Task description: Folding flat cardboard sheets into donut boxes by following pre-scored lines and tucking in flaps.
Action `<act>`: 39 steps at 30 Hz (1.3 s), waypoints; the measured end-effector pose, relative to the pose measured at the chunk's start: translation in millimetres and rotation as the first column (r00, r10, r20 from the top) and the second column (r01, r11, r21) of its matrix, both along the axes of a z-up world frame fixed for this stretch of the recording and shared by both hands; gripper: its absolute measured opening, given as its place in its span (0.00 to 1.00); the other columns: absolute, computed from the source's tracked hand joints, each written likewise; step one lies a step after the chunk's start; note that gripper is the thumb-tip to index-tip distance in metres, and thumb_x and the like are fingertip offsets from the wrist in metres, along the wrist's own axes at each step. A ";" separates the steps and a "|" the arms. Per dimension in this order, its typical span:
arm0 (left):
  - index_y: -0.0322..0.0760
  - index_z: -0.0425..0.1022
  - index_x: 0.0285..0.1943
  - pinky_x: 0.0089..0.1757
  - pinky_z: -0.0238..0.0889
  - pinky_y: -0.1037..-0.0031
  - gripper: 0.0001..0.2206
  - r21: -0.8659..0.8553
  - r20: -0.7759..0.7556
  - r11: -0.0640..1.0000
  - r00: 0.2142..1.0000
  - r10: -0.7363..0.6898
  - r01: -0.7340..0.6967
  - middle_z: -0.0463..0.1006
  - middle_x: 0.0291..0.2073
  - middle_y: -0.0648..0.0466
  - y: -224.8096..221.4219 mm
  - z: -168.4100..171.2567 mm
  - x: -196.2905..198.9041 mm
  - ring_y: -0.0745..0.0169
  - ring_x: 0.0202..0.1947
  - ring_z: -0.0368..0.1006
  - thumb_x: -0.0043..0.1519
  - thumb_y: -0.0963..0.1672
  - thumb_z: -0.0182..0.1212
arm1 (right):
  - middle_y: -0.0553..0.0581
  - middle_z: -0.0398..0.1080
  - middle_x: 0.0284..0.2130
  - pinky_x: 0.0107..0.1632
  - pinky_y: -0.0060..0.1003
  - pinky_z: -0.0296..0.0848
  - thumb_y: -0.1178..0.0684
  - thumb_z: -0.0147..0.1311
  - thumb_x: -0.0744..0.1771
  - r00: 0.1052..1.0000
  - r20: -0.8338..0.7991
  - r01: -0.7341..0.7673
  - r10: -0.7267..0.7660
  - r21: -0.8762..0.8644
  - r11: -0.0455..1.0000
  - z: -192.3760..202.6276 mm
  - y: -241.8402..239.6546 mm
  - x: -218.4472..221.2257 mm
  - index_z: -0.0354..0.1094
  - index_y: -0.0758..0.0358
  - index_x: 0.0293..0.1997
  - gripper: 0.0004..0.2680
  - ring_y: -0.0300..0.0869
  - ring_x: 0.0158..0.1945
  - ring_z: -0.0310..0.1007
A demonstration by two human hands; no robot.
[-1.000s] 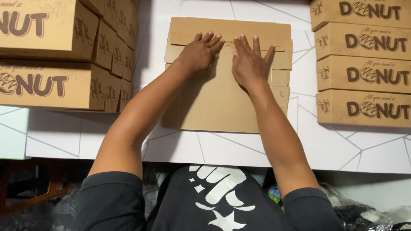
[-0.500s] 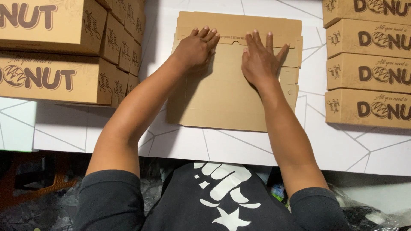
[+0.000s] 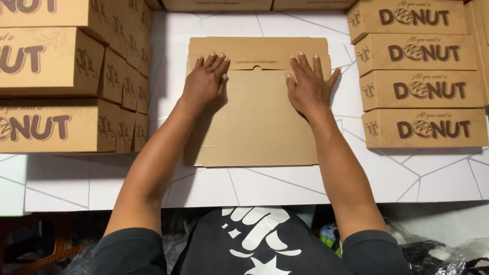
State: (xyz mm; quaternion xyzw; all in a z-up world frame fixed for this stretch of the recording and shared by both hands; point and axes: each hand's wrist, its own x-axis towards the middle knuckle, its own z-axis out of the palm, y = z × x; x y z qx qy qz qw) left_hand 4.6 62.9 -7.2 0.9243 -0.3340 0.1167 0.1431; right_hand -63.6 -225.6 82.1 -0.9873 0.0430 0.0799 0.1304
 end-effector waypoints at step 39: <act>0.38 0.75 0.67 0.66 0.47 0.50 0.22 -0.096 -0.033 0.967 0.972 0.232 -0.235 0.75 0.64 0.48 -75.2 17.4 -15.2 0.45 0.68 0.65 0.68 0.47 0.45 | 0.49 0.55 0.73 0.67 0.81 0.30 0.47 0.33 0.74 0.992 0.108 -0.055 0.059 -0.038 0.998 -11.7 7.6 6.5 0.60 0.45 0.73 0.17 0.55 0.78 0.42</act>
